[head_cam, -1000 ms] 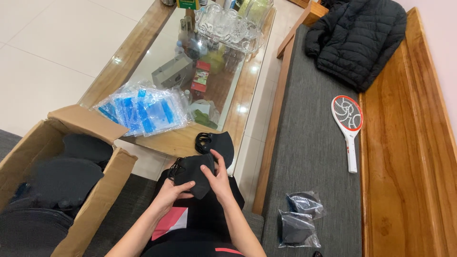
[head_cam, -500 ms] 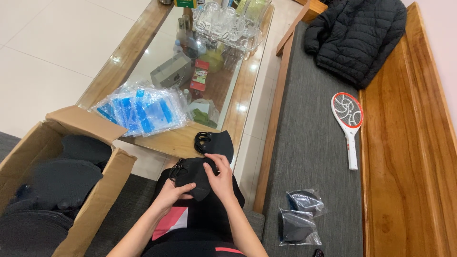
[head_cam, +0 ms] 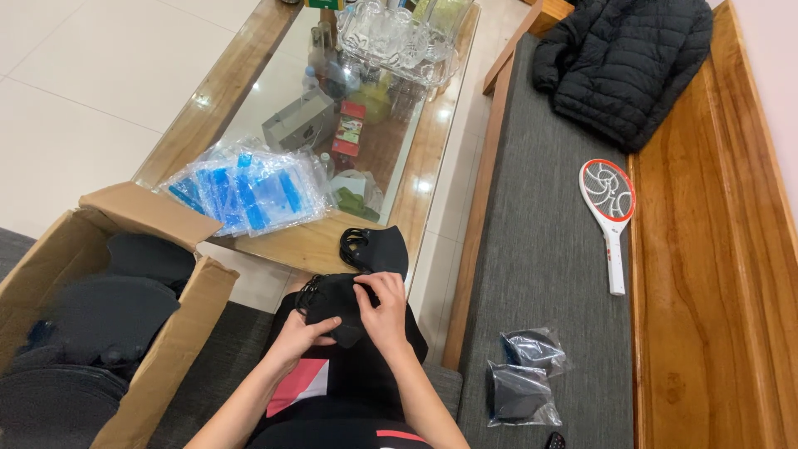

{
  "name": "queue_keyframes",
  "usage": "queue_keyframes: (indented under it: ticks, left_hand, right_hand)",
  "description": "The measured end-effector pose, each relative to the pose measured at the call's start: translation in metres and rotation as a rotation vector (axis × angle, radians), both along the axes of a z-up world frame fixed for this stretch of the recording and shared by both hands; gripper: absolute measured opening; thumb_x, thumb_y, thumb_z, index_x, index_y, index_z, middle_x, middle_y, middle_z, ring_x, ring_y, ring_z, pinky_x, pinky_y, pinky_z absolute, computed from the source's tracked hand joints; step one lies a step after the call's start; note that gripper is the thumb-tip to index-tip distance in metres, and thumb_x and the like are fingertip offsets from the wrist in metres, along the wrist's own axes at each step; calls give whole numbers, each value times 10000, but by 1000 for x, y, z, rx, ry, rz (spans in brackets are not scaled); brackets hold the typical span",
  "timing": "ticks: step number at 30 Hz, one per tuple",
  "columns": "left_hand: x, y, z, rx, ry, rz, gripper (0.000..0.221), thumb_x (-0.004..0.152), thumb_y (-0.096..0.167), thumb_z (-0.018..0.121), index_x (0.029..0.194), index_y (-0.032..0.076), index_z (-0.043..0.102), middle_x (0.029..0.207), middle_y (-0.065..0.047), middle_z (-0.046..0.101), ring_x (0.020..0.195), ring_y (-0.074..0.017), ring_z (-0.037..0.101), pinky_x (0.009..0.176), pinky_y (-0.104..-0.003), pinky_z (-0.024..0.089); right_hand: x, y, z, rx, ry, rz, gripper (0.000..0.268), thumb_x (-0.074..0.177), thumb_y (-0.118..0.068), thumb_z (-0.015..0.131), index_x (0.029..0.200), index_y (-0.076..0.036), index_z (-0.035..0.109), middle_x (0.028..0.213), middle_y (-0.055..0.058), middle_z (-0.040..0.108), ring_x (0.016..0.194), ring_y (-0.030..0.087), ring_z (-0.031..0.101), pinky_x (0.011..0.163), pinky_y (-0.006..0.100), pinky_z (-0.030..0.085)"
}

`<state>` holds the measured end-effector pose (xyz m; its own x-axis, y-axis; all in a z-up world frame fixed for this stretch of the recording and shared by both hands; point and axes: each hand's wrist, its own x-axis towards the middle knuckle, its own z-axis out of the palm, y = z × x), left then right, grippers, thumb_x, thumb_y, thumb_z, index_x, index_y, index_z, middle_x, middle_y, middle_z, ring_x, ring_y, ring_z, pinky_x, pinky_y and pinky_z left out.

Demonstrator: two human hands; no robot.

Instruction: Packaging black fabric face masks into individual plastic bags

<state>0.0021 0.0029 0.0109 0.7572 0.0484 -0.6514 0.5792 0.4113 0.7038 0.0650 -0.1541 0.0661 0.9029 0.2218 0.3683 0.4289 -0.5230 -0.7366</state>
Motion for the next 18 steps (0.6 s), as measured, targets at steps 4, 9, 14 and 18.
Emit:
queue_keyframes:
  ticks: [4, 9, 14, 18]
  left_hand:
    - [2, 1, -4, -14, 0, 41, 274, 830, 15, 776, 1102, 12, 747, 1023, -158, 791, 892, -269, 752, 689, -401, 648]
    - [5, 4, -21, -38, -17, 164, 295, 817, 17, 782, 1108, 12, 736, 1033, -149, 774, 876, -251, 729, 701, -408, 634]
    - [9, 5, -7, -4, -4, 236, 558, 789, 33, 865, 1309, -9, 667, 1180, -204, 726, 955, -357, 722, 774, -546, 634]
    - [13, 10, -5, -29, -23, 271, 580, 795, 72, 871, 1318, -37, 647, 1218, -222, 701, 981, -371, 693, 804, -579, 631]
  right_hand:
    - [-3, -1, -4, 94, 247, -52, 216, 935, -202, 700, 1142, -164, 743, 954, 29, 650, 888, 162, 653, 829, 297, 515]
    - [-4, -2, -22, 141, 401, -53, 253, 917, -203, 704, 1166, -170, 731, 888, -9, 675, 796, 103, 624, 753, 266, 504]
    - [-11, 1, -45, 177, 373, -62, 247, 874, -150, 788, 1113, -97, 756, 819, 123, 708, 736, 231, 654, 689, 345, 540]
    - [-19, 3, -61, 151, 339, -51, 238, 857, -167, 808, 1080, -94, 769, 792, 114, 693, 734, 243, 678, 673, 333, 551]
